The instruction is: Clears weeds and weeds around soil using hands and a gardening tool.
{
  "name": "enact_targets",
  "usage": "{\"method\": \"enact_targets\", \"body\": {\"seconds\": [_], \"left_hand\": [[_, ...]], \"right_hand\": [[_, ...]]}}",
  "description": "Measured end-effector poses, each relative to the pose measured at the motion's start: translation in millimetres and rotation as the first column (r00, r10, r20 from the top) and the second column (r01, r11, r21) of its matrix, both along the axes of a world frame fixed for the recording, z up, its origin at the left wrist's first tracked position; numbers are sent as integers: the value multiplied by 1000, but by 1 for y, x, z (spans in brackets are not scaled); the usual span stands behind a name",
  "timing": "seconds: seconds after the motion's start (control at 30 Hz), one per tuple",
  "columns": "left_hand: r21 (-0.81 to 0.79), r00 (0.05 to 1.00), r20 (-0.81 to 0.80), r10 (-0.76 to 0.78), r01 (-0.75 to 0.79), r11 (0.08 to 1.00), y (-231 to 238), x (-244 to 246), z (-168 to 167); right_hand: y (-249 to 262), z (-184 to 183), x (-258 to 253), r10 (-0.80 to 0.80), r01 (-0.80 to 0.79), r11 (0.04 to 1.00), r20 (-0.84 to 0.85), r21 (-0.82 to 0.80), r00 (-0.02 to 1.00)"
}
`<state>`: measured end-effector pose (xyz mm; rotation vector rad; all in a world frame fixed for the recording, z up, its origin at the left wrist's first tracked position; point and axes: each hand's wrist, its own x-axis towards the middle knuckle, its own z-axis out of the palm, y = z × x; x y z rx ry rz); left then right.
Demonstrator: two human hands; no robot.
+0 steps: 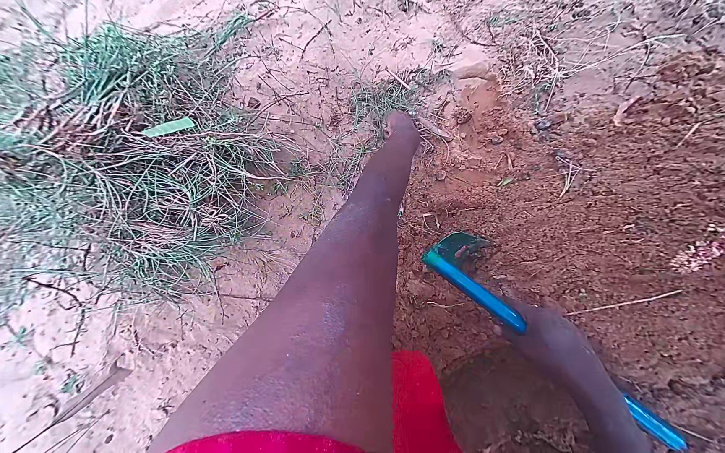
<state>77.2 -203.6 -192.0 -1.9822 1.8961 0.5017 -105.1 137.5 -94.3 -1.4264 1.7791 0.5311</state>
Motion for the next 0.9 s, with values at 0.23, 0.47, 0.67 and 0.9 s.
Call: {"method": "enact_targets", "body": {"seconds": [0.23, 0.47, 0.67, 0.9], "left_hand": [[155, 969, 134, -207, 185, 970, 6, 13, 49], [132, 954, 125, -271, 255, 958, 17, 19, 63], [146, 955, 105, -276, 260, 955, 28, 19, 58], [125, 950, -22, -311, 311, 942, 38, 49, 14]], "right_hand": [[-1, 2, 2, -8, 8, 1000, 6, 12, 1000], [0, 6, 5, -13, 13, 1000, 1, 14, 1000], [7, 0, 2, -14, 14, 1000, 18, -18, 1000], [8, 1, 4, 8, -7, 999, 34, -32, 999]]}}
